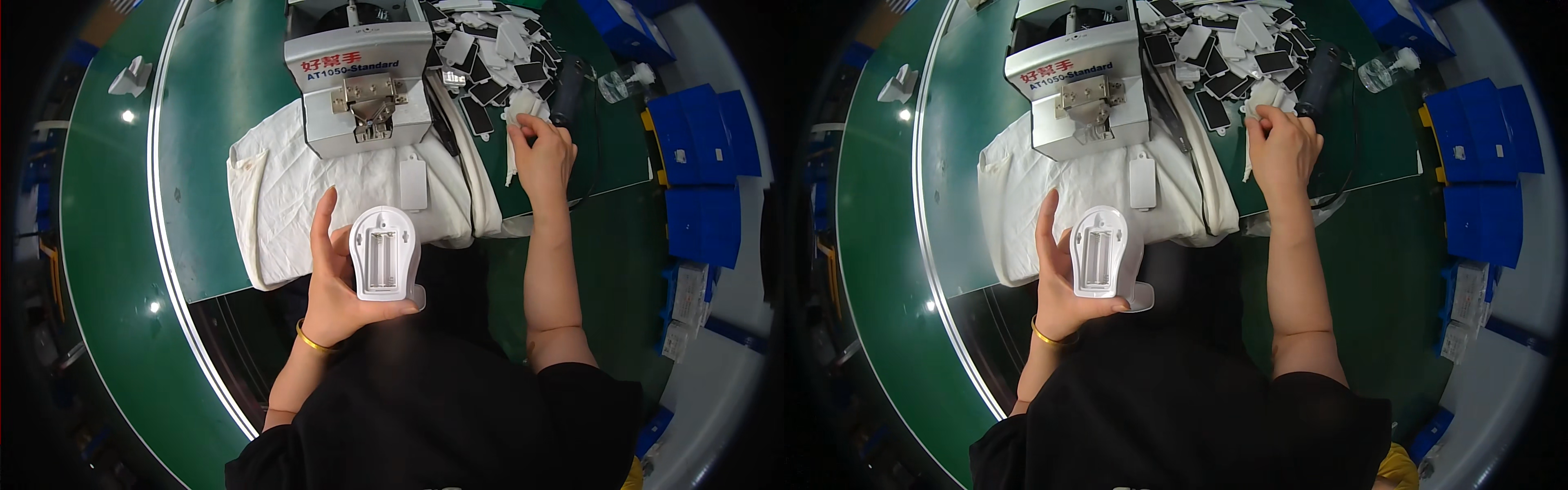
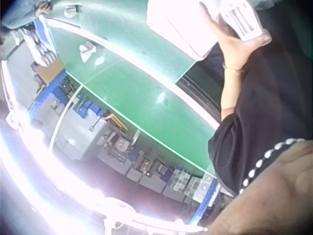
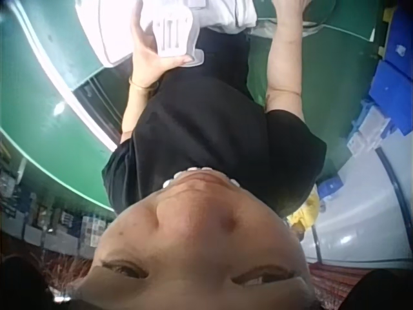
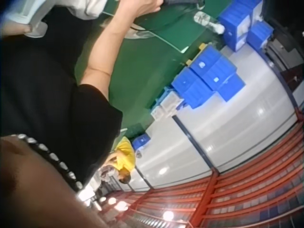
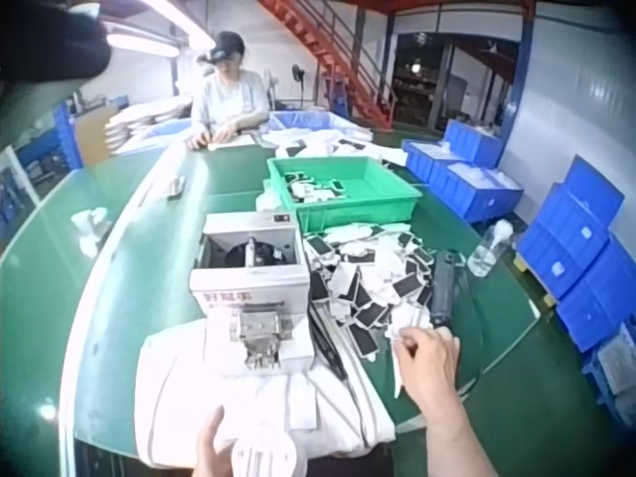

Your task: Assembling small electronic components using a screw machine and an electric screwdriver.

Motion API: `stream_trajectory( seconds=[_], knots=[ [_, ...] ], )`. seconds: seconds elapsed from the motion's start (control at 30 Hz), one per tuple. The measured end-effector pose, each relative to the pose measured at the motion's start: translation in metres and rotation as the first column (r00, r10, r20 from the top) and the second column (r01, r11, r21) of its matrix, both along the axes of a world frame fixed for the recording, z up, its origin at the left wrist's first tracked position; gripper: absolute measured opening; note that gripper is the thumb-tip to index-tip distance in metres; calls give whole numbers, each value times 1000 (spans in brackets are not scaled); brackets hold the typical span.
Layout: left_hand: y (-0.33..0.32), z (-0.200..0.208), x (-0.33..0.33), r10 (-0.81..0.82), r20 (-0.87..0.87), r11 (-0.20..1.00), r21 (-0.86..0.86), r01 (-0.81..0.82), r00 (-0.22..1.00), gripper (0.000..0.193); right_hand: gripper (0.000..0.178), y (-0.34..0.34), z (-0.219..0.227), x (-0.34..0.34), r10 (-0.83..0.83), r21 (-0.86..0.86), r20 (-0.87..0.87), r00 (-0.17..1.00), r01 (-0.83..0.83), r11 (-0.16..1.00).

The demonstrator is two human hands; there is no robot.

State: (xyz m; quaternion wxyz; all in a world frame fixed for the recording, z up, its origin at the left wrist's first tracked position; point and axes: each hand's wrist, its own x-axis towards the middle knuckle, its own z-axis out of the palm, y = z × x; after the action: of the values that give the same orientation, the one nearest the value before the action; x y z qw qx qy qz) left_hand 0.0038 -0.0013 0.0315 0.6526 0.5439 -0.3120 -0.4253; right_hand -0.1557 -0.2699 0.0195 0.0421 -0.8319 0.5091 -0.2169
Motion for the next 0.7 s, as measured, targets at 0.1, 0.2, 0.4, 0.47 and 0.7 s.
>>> stream_trajectory(
  seconds=[0.1,0.2,0.4,0.47,0.7],
  knots=[
    [3,-1,-1,18,-12,1000,-7,-18,1000,144,37,12,11,2,-31,38,-53,998,33,999],
    [4,1,0,16,-17,1000,-17,-16,1000,144,39,20,12,-1,-35,-12,-146,989,33,999],
    [9,-2,2,-36,66,999,-34,39,997,142,16,31,28,-11,59,40,95,994,-63,997],
    [8,-1,2,-76,82,996,-33,79,994,140,14,49,47,-10,129,43,164,978,-137,990],
    [3,6,1,-236,-28,971,-57,234,971,132,10,98,64,11,673,171,512,534,-831,529]
  ],
)
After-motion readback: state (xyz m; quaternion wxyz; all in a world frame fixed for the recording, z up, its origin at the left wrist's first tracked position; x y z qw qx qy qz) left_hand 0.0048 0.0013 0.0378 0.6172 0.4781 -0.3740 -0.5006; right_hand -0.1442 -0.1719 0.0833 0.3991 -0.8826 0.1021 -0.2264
